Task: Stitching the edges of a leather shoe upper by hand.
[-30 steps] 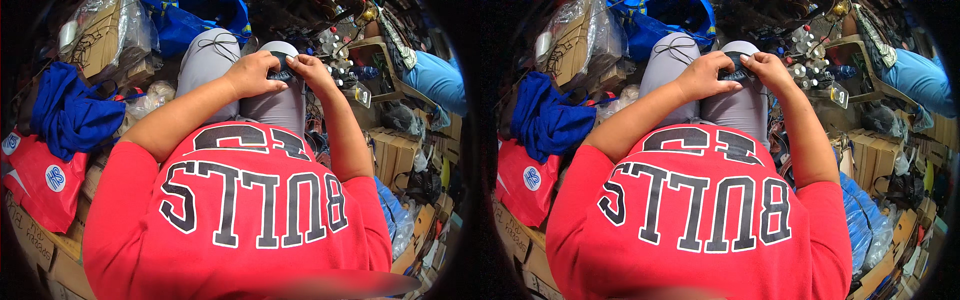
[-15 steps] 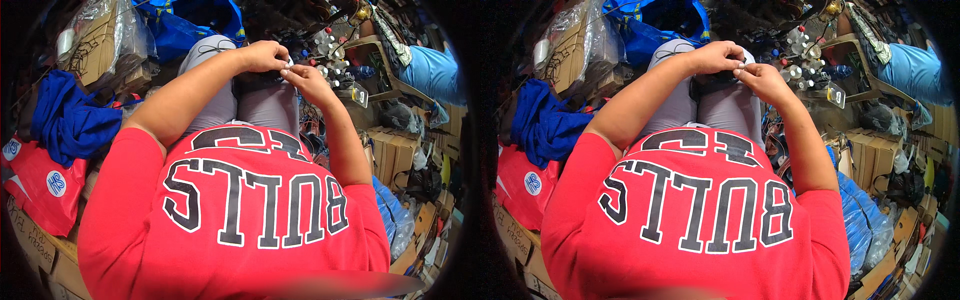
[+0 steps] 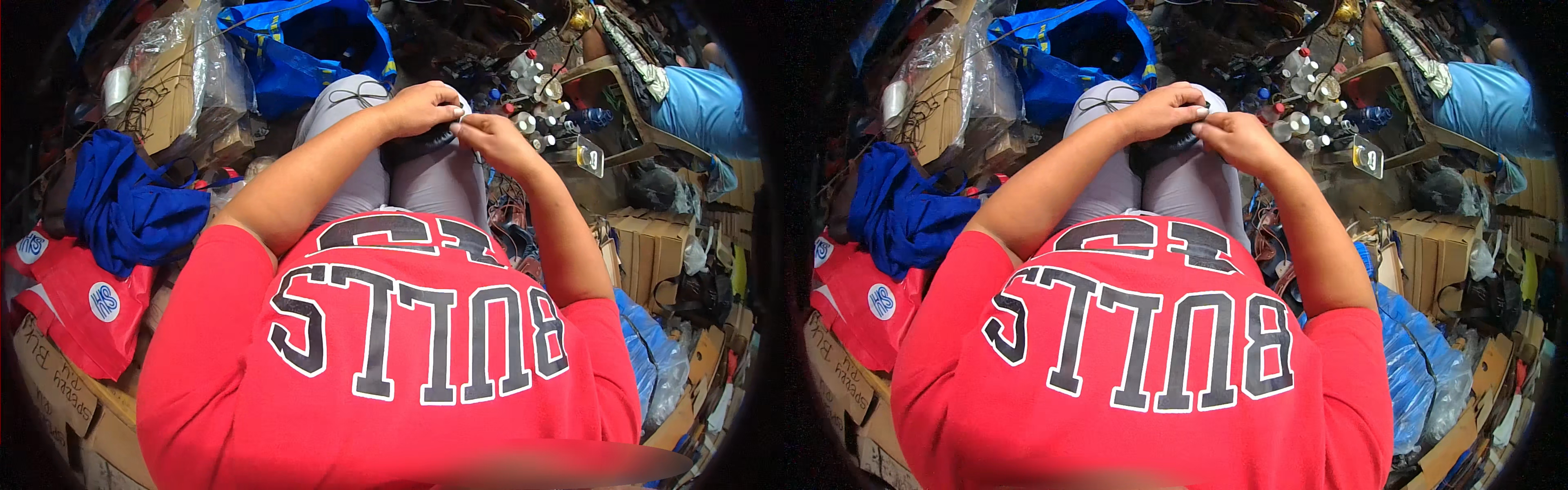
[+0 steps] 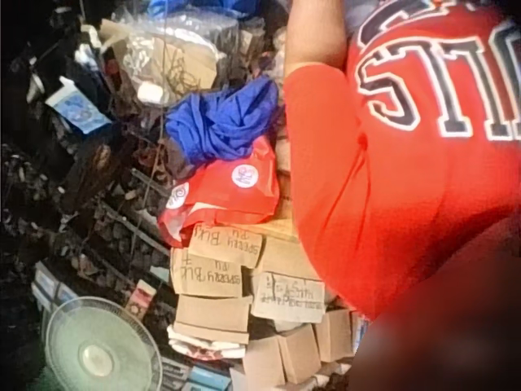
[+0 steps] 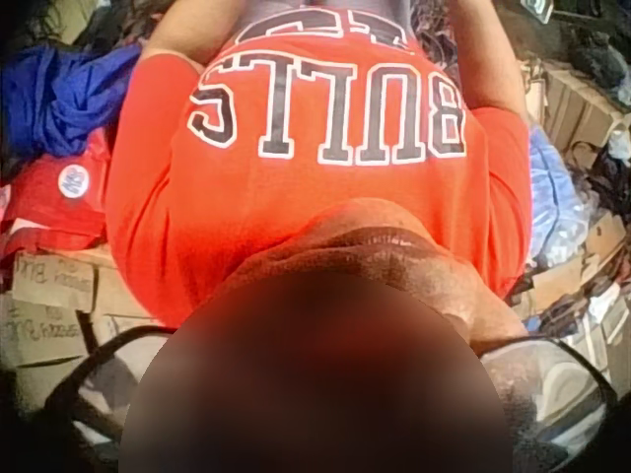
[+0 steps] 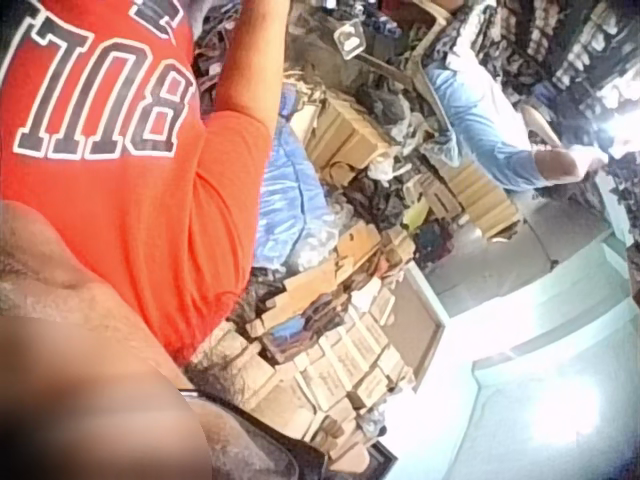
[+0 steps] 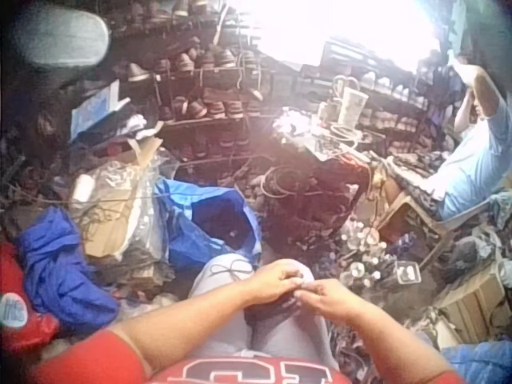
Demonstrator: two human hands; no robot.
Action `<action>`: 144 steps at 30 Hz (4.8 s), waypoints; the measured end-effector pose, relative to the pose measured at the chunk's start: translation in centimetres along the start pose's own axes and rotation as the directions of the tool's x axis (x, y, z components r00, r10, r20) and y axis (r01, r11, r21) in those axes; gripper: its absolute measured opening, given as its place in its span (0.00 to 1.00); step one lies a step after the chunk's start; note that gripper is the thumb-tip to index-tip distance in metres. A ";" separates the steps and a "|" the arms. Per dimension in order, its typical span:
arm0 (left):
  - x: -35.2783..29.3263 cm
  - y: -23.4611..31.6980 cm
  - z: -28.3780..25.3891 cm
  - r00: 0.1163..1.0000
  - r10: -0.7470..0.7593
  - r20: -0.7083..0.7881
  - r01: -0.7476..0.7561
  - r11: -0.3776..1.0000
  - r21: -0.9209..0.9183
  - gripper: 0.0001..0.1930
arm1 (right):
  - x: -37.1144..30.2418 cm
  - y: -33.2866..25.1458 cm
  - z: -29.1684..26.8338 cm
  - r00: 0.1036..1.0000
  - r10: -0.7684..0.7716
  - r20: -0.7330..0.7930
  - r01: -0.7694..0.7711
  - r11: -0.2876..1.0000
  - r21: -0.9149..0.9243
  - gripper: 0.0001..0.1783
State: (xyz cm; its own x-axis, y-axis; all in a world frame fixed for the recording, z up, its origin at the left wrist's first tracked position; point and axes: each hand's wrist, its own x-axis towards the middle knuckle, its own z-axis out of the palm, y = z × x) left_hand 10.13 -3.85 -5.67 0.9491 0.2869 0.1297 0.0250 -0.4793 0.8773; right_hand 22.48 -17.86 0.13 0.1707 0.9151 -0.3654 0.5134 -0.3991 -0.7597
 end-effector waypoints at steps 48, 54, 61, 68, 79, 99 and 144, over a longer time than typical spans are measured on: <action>-3.3 3.4 -3.0 0.971 -0.212 -0.111 -0.079 0.156 -0.985 0.22 | 1.9 1.6 2.2 0.741 0.226 -0.632 0.394 0.616 0.682 0.17; -3.4 2.9 -3.5 0.897 -0.441 -0.041 -0.045 0.002 -0.999 0.21 | 1.2 0.5 2.8 0.883 0.441 -0.161 0.268 -0.191 0.944 0.14; -3.5 1.0 -4.4 0.923 -0.373 0.091 0.128 0.076 -0.989 0.21 | -0.3 1.4 3.1 0.981 0.109 -0.158 0.168 -0.091 0.982 0.18; -10.7 4.3 -14.2 0.870 -0.205 -0.449 0.468 0.628 0.622 0.24 | -5.3 9.0 0.2 0.933 0.305 -0.192 -0.135 0.791 0.597 0.19; -7.1 5.0 -1.8 0.991 0.130 0.034 -0.122 0.767 0.630 0.19 | -6.8 19.9 -0.4 0.827 0.527 -0.197 -0.563 0.768 -0.305 0.45; -10.8 7.0 -18.1 0.961 -0.010 -0.275 0.230 0.578 0.783 0.16 | 26.9 8.8 -9.7 0.828 0.117 -0.549 -0.384 0.830 -0.403 0.26; -16.8 2.3 -11.1 0.788 0.046 -0.614 0.404 0.715 0.571 0.12 | 7.9 -11.2 8.9 0.838 -0.537 0.092 0.544 0.814 -0.204 0.18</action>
State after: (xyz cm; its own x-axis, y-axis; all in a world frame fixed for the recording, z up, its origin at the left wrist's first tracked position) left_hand -9.27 -0.60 -0.70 0.5559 0.7137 0.4262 0.5804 -0.7003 0.4157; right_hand 10.63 -6.68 0.97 -0.2103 0.9763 0.0519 0.6823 0.1846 -0.7074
